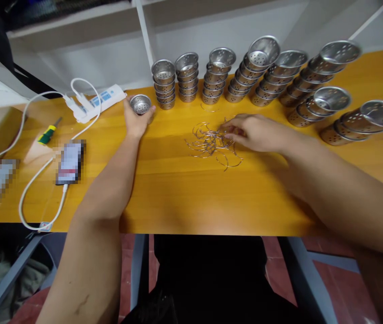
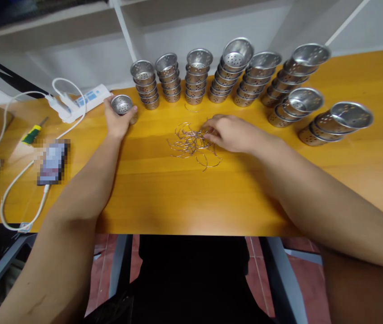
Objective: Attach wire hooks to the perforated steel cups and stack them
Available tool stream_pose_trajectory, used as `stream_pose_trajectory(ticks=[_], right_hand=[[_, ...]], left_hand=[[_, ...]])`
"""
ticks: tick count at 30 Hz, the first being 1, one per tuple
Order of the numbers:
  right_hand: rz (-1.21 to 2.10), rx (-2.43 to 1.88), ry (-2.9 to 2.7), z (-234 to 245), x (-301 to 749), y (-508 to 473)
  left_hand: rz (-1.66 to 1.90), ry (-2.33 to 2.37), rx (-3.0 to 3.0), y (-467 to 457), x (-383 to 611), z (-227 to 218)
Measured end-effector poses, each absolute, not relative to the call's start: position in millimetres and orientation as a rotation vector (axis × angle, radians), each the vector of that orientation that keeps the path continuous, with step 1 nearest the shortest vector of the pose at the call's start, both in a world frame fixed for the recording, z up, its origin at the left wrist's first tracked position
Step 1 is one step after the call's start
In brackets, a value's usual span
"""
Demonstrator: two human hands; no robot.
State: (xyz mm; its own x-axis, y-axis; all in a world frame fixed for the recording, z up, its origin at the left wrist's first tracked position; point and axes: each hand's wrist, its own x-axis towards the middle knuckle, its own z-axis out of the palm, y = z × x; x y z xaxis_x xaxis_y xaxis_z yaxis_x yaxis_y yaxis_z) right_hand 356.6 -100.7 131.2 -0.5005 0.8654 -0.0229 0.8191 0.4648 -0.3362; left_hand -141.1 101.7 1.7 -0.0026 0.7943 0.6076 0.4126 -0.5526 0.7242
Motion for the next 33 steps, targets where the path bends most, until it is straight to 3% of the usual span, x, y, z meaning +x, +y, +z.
stream_pose_trajectory(ticks=[3, 12, 17, 28, 33], right_hand=[[0.431, -1.460, -2.609, 124.3, 344.3, -86.6], [0.262, -1.605, -2.675, 118.8, 319.4, -69.0], [0.269, -1.537, -2.707, 123.8, 319.0, -64.7], [0.313, -1.658, -2.636, 172.8, 315.8, -72.3], [0.304, -1.614, -2.544, 180.2, 327.9, -64.8]], left_hand=[[1.797, 1.354, 1.904, 80.0, -122.7, 30.6], [1.154, 0.880, 2.294, -18.6, -14.2, 52.5], [1.058, 0.768, 2.415, -33.8, -5.5, 59.2], [1.200, 0.695, 2.077, -2.5, -5.0, 14.8], [1.202, 0.658, 1.899, -1.0, -2.6, 18.1]])
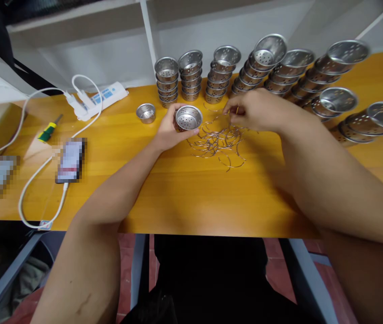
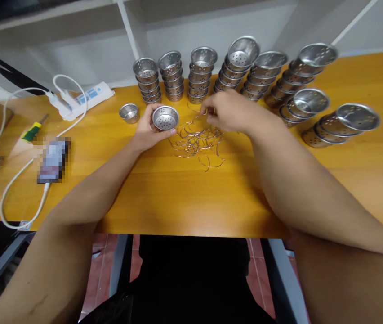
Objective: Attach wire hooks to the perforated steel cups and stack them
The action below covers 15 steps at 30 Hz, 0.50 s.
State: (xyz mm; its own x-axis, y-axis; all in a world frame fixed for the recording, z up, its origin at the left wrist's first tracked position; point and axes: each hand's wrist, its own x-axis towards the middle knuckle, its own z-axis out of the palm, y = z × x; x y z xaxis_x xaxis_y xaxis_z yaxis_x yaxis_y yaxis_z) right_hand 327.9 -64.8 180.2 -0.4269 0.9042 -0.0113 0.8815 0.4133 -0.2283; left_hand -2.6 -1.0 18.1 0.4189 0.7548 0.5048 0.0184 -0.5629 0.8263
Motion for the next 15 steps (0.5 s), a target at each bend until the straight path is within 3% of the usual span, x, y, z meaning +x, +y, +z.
stream_pose_trajectory(ticks=[8, 15], right_hand=[[0.416, -1.299, -2.352, 188.9, 345.3, -57.5], [0.558, -1.123, -2.166, 183.9, 291.5, -64.9]], left_hand=[[1.209, 0.532, 1.794, 20.7, -5.1, 4.0], [1.200, 0.555, 1.665, 11.8, -12.3, 16.2]])
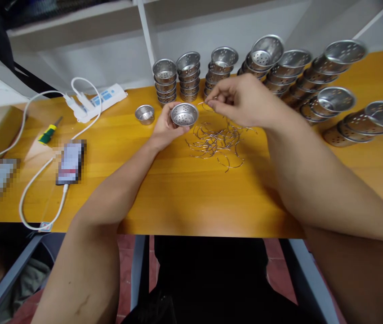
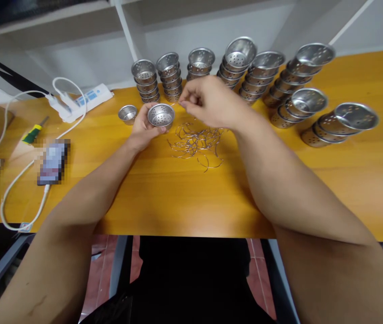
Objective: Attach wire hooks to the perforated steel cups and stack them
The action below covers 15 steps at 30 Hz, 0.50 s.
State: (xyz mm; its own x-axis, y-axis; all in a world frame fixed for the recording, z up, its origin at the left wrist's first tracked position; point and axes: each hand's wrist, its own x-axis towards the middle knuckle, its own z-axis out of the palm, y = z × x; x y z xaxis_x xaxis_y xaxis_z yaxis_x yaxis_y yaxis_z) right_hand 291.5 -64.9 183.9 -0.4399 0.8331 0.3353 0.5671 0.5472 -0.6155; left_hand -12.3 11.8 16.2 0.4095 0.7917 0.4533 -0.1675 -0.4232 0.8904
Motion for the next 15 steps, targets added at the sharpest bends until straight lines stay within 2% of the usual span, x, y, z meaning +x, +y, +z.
stream_pose_trajectory(ticks=[8, 15], right_hand=[[0.494, -1.135, -1.975, 132.9, 243.1, -64.6], [0.488, -1.174, -1.986, 133.5, 246.5, -67.4]], left_hand=[[1.086, 0.554, 1.607, -9.8, -5.9, 38.8], [1.108, 0.509, 1.760, 2.7, 3.0, 21.4]])
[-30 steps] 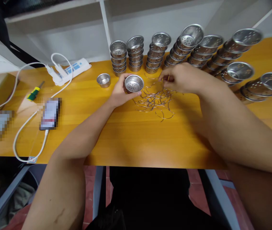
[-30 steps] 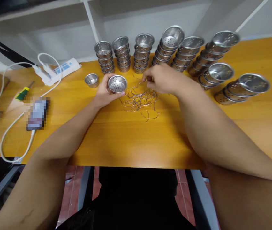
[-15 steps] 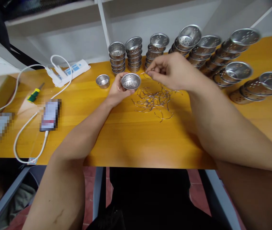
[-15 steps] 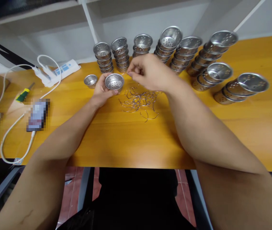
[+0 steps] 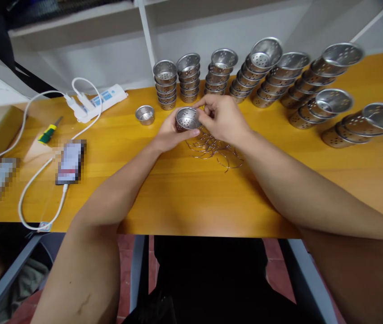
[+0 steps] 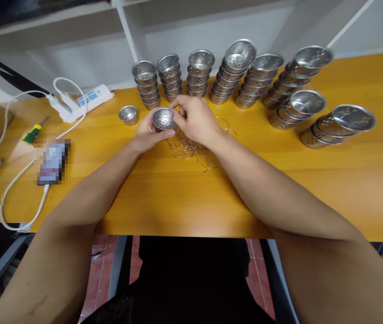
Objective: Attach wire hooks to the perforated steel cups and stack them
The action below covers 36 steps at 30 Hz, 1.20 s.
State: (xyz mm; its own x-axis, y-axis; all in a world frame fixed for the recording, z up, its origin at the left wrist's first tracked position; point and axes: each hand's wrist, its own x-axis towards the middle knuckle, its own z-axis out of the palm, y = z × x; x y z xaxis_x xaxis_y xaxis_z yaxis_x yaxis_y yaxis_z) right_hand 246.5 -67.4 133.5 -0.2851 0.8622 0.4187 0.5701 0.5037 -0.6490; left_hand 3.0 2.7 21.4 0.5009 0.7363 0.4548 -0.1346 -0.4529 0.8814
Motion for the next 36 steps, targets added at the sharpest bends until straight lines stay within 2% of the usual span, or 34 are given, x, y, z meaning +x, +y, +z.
stream_pose_trajectory(ticks=[10, 24, 29, 36], right_hand=[[0.467, -1.259, -2.007, 141.8, 247.8, -73.5], [0.500, -1.315, -1.954, 140.2, 227.2, -83.0], [0.698, -1.147, -1.938, 147.7, 231.8, -81.0], [1.198, -0.835, -1.940, 159.3, 257.6, -74.9]], left_hand=[[1.141, 0.471, 1.861, 12.9, -0.2, 11.9], [1.189, 0.591, 1.944, -13.4, 6.7, 34.8], [1.161, 0.553, 1.884, -7.0, 4.6, 27.9], [1.089, 0.592, 1.757, -3.8, -0.2, 35.2]])
